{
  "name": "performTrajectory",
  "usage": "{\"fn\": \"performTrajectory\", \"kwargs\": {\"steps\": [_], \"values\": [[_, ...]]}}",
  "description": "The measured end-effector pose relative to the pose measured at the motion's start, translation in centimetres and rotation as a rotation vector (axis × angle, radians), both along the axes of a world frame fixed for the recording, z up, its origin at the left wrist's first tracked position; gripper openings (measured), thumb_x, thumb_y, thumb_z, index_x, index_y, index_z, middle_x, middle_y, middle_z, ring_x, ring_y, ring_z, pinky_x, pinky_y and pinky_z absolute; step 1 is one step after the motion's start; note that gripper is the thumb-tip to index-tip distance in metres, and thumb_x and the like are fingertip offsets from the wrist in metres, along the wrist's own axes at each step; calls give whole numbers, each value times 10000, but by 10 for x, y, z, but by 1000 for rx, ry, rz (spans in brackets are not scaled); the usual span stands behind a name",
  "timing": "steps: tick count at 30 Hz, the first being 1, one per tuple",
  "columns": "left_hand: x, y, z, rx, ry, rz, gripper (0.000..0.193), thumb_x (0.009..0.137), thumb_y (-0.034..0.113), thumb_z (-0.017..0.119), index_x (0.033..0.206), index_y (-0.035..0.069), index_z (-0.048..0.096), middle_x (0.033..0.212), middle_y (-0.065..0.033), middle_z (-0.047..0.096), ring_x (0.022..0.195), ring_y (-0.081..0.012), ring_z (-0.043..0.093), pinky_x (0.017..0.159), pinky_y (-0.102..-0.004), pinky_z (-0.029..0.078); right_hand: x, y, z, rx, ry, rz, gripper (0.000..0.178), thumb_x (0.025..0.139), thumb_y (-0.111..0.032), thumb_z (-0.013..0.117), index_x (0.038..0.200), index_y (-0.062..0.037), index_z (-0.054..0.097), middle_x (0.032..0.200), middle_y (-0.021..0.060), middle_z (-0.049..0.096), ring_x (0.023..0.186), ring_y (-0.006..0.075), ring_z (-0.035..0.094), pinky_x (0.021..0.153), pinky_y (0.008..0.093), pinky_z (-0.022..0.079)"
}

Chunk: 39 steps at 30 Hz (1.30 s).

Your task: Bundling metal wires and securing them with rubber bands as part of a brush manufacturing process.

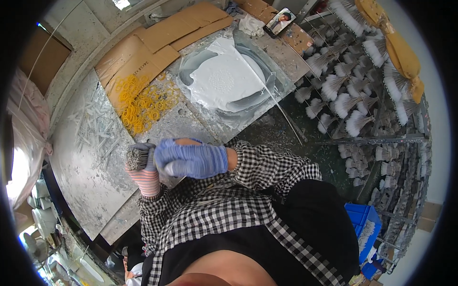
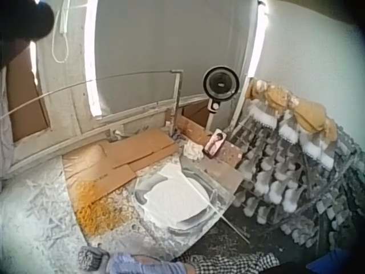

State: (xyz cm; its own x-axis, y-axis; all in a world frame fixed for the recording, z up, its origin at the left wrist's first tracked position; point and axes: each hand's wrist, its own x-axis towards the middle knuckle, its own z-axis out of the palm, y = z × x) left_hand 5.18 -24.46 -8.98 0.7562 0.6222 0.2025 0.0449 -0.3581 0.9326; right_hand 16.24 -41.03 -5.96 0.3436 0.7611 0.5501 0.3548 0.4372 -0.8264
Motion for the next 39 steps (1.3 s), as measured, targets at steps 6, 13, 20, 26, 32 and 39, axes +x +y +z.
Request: {"fn": "performTrajectory", "kwargs": {"steps": [6, 13, 20, 26, 32, 39], "values": [[-15, 0, -6, -22, 95, -303, 352, 797, 68, 821, 1092, 7, 637, 1011, -81, 712, 883, -184, 683, 782, -323, 549, 1, -7, 21, -386, 412, 308, 331, 915, -156, 655, 1229, -58, 688, 1058, 102, 718, 969, 184, 695, 853, 306, 560], [-7, -20, 35, -266, 131, -376, 273, 776, 51, 766, 1036, 32, 682, 874, -75, 726, 800, -193, 698, 720, -348, 562, -1, 22, 22, -179, -259, -111, 768, 736, -359, 860, 1388, -66, 578, 1223, 177, 674, 1005, 297, 705, 899, 396, 570], [-9, -32, 41, 797, 146, -406, 338, 696, 261, 788, 964, 98, 660, 830, -140, 668, 778, -368, 639, 718, -457, 504, 91, 36, 0, -1019, -241, -330, 798, 802, -622, 732, 1326, -29, 623, 1067, 160, 736, 1007, 270, 722, 850, 389, 585], [-19, -7, 13, -1216, -171, -783, 332, 809, 111, 772, 1064, 13, 582, 995, -81, 660, 967, -215, 641, 880, -389, 538, 33, 42, 1, -173, 633, 190, 499, 954, -484, 632, 1140, -30, 728, 1028, 161, 750, 931, 246, 746, 750, 328, 578], [-25, -31, 21, -239, 283, -650, 511, 778, 216, 792, 1198, -7, 607, 1194, -123, 650, 1006, -215, 655, 879, -345, 537, 31, 46, 28, -461, -571, 79, 293, 717, -317, 759, 957, -155, 809, 823, 134, 741, 701, 277, 703, 727, 379, 578], [-2, -49, 42, -429, 194, -622, 154, 821, 118, 724, 879, 25, 616, 783, -75, 662, 737, -236, 663, 701, -348, 530, 68, 26, -9, -567, 866, 161, 359, 899, -307, 749, 1080, 4, 749, 1005, 135, 764, 864, 182, 731, 765, 294, 576]]}}
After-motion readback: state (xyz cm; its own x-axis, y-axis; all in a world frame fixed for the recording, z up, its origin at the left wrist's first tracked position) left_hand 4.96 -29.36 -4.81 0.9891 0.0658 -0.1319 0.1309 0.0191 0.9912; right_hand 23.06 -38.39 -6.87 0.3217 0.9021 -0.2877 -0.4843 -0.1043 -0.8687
